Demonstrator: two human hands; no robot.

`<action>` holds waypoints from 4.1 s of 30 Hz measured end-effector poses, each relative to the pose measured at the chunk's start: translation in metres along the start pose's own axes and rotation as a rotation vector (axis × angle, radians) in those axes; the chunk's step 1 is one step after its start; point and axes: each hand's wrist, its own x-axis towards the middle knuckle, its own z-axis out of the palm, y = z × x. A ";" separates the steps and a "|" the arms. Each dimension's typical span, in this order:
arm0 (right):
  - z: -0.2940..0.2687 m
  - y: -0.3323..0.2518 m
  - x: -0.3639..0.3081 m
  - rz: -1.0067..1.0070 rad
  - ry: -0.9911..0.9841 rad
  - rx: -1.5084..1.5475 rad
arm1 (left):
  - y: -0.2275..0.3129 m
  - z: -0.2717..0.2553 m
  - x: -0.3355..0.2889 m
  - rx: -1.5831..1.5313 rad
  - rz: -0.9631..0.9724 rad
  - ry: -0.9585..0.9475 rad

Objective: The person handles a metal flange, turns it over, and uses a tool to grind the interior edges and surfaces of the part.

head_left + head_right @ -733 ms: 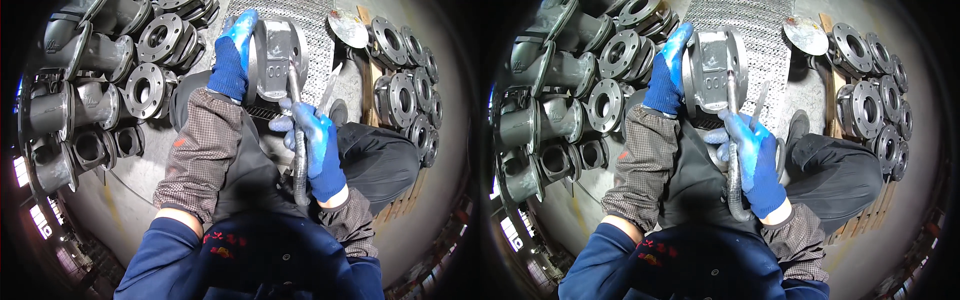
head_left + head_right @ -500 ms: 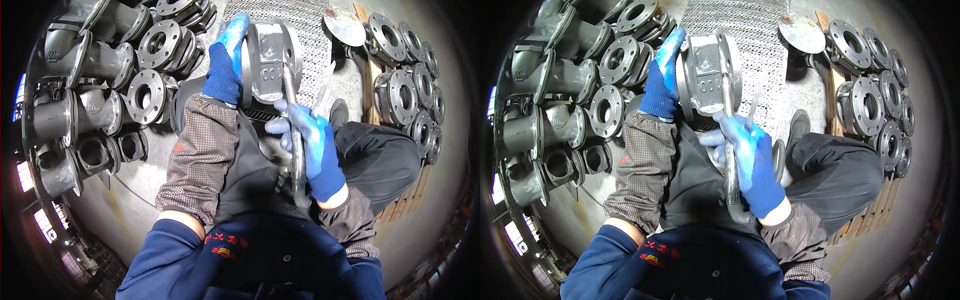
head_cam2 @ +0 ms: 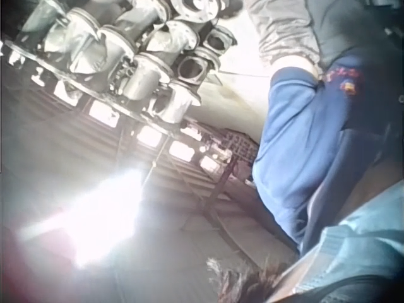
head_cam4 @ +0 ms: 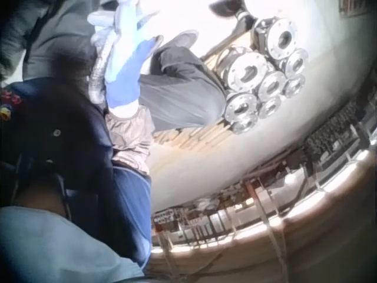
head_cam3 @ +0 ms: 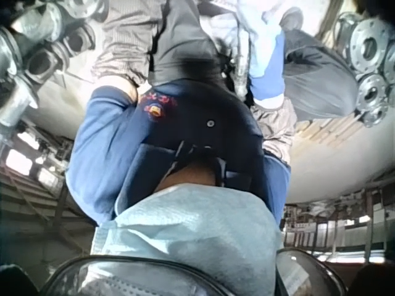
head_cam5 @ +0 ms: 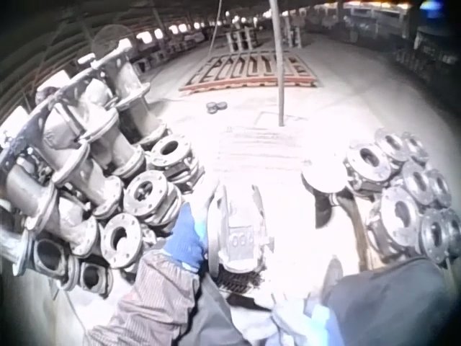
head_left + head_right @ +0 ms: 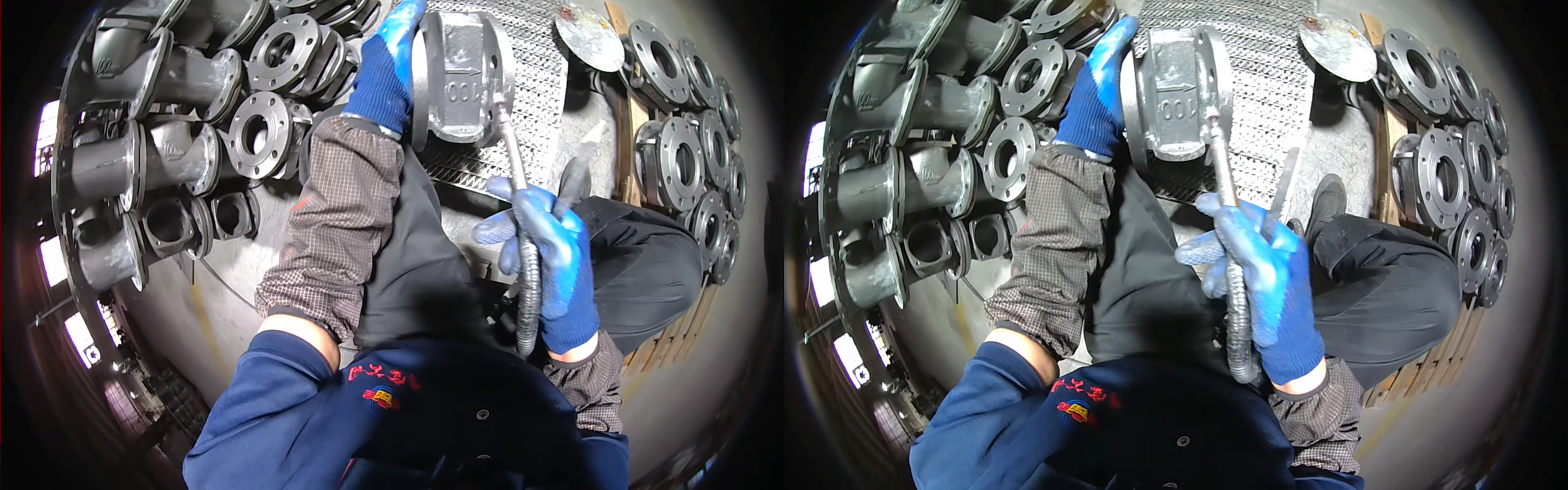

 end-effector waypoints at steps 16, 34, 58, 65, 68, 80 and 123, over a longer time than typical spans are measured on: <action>-0.025 0.004 0.000 -0.260 0.196 -0.121 | 0.020 -0.004 -0.005 0.091 0.026 -0.018; -0.022 0.005 0.005 -0.147 -0.007 -0.034 | 0.045 -0.003 -0.015 0.248 0.110 -0.053; 0.025 0.012 0.048 -0.145 -0.324 0.140 | 0.045 -0.001 -0.075 0.146 -0.146 -0.193; 0.023 0.008 0.070 0.178 -0.694 0.230 | 0.058 -0.003 -0.080 0.091 -0.213 -0.206; 0.039 0.007 0.069 0.115 -0.524 0.126 | 0.064 -0.002 -0.084 -0.010 -0.266 -0.165; -0.021 0.018 0.086 -0.542 0.415 -0.678 | 0.047 0.000 -0.065 0.260 0.164 0.063; -0.001 0.046 0.064 -0.326 0.192 -0.087 | 0.014 0.014 -0.006 -0.349 -0.297 0.089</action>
